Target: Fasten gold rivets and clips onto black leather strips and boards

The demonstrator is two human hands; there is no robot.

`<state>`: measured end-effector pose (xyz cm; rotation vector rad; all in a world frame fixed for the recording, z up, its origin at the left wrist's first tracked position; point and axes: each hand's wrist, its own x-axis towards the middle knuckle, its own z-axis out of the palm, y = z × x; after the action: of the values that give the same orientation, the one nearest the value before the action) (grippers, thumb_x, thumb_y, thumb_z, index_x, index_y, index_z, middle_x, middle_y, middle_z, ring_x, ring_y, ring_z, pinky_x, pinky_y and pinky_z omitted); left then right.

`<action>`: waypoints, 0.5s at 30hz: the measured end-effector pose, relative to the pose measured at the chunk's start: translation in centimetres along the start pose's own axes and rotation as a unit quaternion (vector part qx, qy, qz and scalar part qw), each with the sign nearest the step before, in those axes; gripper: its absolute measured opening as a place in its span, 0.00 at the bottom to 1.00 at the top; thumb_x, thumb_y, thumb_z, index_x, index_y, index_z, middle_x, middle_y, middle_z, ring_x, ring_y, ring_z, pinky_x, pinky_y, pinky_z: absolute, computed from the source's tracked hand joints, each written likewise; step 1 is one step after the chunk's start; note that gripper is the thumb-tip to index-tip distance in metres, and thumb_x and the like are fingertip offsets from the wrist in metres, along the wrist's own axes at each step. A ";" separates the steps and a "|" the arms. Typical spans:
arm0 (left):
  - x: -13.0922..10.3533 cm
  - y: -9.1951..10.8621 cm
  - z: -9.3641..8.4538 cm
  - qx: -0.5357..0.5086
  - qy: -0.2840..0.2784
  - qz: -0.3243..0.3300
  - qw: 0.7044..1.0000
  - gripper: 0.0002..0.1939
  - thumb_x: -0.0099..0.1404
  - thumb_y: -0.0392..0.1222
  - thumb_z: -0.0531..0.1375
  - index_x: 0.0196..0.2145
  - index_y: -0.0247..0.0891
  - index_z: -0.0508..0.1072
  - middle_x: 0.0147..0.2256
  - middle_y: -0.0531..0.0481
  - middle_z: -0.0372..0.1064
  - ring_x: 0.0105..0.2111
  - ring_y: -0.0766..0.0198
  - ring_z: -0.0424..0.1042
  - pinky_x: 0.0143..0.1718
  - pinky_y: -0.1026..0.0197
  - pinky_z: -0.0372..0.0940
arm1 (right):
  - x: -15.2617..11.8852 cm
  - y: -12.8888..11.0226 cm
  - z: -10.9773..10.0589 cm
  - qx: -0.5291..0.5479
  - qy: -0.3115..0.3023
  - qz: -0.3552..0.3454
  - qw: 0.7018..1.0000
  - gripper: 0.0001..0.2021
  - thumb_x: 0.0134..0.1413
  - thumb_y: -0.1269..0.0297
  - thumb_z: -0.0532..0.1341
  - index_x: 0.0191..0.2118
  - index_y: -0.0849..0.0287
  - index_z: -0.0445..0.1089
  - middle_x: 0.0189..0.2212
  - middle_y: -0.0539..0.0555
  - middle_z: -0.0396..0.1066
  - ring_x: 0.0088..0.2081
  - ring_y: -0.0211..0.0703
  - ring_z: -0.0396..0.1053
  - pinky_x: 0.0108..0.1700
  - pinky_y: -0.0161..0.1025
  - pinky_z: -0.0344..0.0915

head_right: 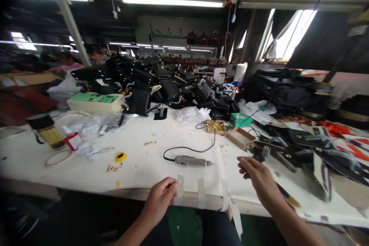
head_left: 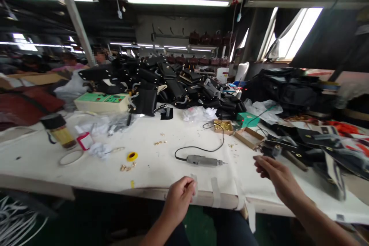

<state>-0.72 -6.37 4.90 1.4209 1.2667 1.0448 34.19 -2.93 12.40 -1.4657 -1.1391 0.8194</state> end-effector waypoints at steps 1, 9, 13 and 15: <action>1.0 -0.3 -0.9 -0.001 0.027 0.003 1.000 0.22 0.69 0.60 0.57 0.34 0.38 0.73 0.26 0.51 0.69 0.25 0.64 0.69 0.27 0.63 0.62 | -0.2 -0.5 3.0 -0.010 -0.071 -0.004 0.997 0.21 0.55 0.45 0.67 0.40 0.61 0.79 0.33 0.59 0.78 0.33 0.47 0.73 0.32 0.40 0.70; 6.5 -4.4 -5.8 -0.051 0.140 -0.047 0.988 0.25 0.68 0.63 0.55 0.26 0.39 0.66 0.21 0.54 0.64 0.22 0.66 0.63 0.26 0.64 0.58 | 9.1 -4.6 25.7 -0.137 -0.277 -0.121 0.943 0.20 0.63 0.48 0.57 0.30 0.59 0.74 0.28 0.55 0.77 0.33 0.46 0.74 0.35 0.39 0.69; 6.5 -7.1 -5.6 -0.070 0.146 -0.076 0.984 0.28 0.66 0.67 0.56 0.24 0.39 0.67 0.20 0.53 0.63 0.21 0.66 0.61 0.25 0.63 0.57 | 16.5 -3.9 36.8 -0.189 -0.250 -0.170 0.934 0.19 0.60 0.47 0.63 0.44 0.58 0.78 0.40 0.58 0.80 0.36 0.48 0.77 0.42 0.44 0.72; 6.2 -8.4 -5.6 -0.061 0.139 -0.088 0.985 0.28 0.64 0.68 0.58 0.23 0.40 0.70 0.20 0.51 0.63 0.21 0.65 0.61 0.25 0.62 0.58 | 20.2 -4.2 42.0 -0.193 -0.240 -0.197 0.931 0.21 0.57 0.53 0.66 0.54 0.56 0.75 0.53 0.59 0.76 0.38 0.47 0.77 0.50 0.47 0.71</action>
<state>-7.21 0.66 -2.15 1.0768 1.4714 1.2051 0.66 29.61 9.50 -1.3009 -1.9855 0.7081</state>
